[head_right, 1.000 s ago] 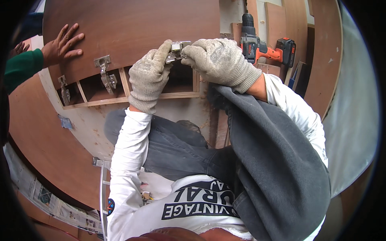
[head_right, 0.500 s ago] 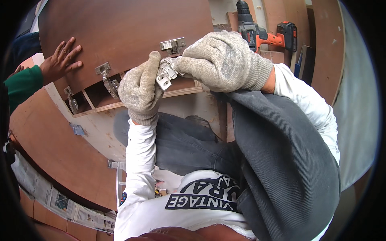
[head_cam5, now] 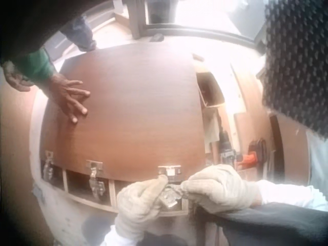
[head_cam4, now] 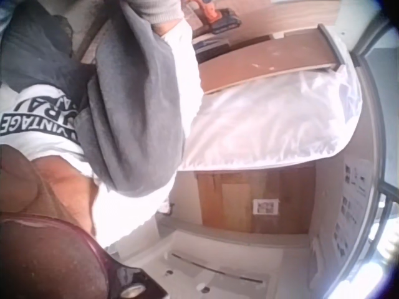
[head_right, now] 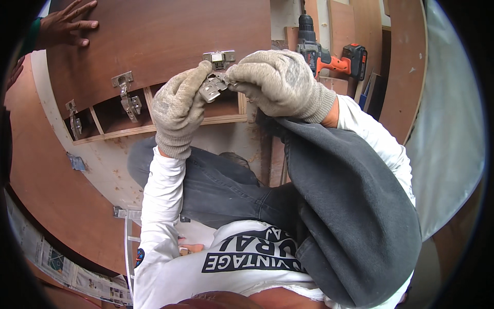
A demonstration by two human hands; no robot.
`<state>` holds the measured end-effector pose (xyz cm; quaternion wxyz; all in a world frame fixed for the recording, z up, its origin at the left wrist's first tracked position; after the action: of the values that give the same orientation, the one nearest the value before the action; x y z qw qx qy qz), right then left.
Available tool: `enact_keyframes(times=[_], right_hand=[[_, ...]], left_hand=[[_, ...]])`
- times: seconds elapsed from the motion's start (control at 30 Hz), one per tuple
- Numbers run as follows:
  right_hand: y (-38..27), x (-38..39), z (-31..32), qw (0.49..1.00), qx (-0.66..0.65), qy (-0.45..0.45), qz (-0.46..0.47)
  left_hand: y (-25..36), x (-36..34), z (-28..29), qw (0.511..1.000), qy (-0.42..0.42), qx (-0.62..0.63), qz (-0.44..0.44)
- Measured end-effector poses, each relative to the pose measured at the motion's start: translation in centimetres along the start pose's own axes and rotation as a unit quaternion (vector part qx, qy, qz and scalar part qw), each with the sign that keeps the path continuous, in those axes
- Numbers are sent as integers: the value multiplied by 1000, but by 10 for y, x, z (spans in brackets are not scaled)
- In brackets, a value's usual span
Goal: The person, assisted by another individual holding a panel, positions and secures metal hinges onto a cabinet door and frame using a power drill.
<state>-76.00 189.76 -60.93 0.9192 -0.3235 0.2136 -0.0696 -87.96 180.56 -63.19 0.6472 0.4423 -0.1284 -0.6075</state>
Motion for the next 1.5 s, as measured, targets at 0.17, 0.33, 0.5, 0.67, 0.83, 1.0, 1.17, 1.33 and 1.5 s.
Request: enact_keyframes(times=[0.17,0.33,0.5,0.67,0.83,1.0,1.17,1.33,1.5], right_hand=[[49,41,-56,854,-375,-65,-355],[49,35,-45,910,-209,-120,-337],[35,23,-41,939,-146,-190,-245],[53,62,-47,749,-370,-103,-540],[57,65,-50,749,-380,-105,-532],[54,47,-41,848,-295,-79,-433],[50,36,-31,922,-196,-52,-330],[49,34,-29,930,-175,-62,-317],[52,41,-40,890,-233,-96,-381]], left_hand=[[-13,7,-12,941,46,297,156],[-27,20,-34,872,-19,356,334],[-29,17,-39,842,-15,411,348],[-51,39,-32,789,-51,392,471],[-35,39,-43,818,-140,357,429],[-34,37,-40,858,-66,316,399],[12,17,-9,999,-3,-45,-2],[19,17,-10,995,0,-90,-41],[4,19,-16,993,-38,-113,20]])
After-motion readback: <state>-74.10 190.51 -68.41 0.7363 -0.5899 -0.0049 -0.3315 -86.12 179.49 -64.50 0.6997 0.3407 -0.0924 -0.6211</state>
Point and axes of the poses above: each hand's wrist, its own x-axis away from the middle knuckle, its own z-axis out of the back of the hand, y = z × x, the point moved 10 cm from there along -x, towards the middle knuckle, and after that the axes turned 5 degrees about x, right-handed, at the moved point
